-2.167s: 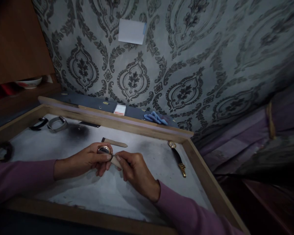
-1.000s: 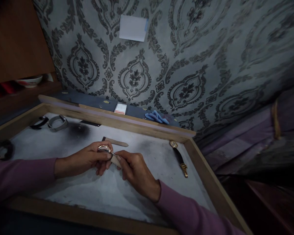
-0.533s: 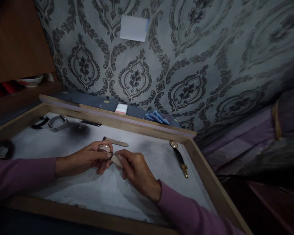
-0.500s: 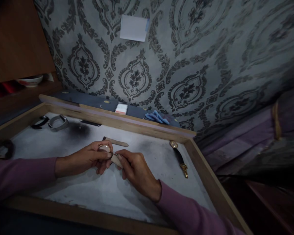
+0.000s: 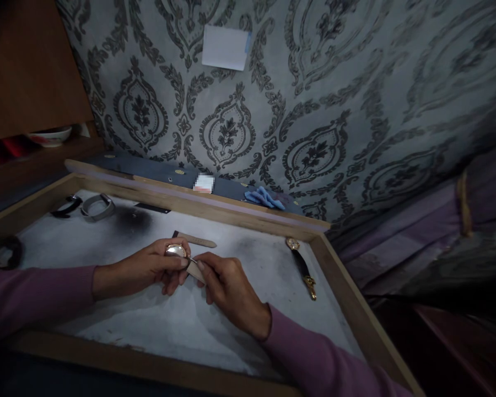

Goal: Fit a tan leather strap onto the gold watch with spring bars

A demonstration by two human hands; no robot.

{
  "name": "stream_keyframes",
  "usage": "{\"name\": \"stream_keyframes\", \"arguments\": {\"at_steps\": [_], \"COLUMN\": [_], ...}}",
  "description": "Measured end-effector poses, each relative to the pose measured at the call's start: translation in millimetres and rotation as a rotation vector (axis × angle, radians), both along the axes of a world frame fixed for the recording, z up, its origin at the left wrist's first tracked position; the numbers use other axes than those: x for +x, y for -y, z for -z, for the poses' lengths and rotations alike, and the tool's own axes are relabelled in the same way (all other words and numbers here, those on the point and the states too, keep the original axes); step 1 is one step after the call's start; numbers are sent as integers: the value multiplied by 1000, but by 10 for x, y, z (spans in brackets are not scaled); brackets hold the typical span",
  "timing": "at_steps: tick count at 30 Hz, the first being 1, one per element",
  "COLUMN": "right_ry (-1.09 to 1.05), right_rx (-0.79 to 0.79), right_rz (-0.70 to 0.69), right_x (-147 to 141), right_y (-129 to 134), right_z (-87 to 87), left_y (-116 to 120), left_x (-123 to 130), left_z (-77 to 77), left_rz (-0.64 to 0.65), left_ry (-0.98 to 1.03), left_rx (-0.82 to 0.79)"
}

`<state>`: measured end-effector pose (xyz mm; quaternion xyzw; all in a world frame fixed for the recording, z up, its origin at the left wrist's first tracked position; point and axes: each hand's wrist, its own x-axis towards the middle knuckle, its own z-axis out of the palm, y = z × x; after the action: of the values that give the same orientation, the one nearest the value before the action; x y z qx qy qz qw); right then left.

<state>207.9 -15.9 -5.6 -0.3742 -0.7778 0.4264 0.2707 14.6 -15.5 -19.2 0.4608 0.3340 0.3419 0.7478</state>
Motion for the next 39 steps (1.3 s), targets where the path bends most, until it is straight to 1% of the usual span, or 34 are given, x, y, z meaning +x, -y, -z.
{"name": "stream_keyframes", "arguments": {"at_steps": [4,7,11,14,17,24,29,35,39], "right_ry": [26,35,-5,-49,-69,-64,-80,-80,-94], "right_rx": [-8,5,72,68,66,120,169,170,107], "right_rz": [-11,-7,29,95,132,119,134,129,145], "right_x": [0,1,16,32,39,-6,-34,-43,-60], "right_y": [10,0,-61,-110,-125,-61,-13,1,16], "right_z": [-42,-69,-98,-138,-166,-97,-115,-111,-118], "left_y": [5,3,-60,-127,-154,-53,-4,9,19], "left_x": [8,21,58,103,136,108,95,81,73], "left_z": [-3,-38,-153,-257,-309,-243,-257,-248,-254], "left_rz": [-11,-33,-39,-40,-43,-46,-53,-49,-48], "left_ry": [6,21,17,11,29,42,42,50,54], "left_rx": [11,23,60,90,92,31,20,38,56]}}
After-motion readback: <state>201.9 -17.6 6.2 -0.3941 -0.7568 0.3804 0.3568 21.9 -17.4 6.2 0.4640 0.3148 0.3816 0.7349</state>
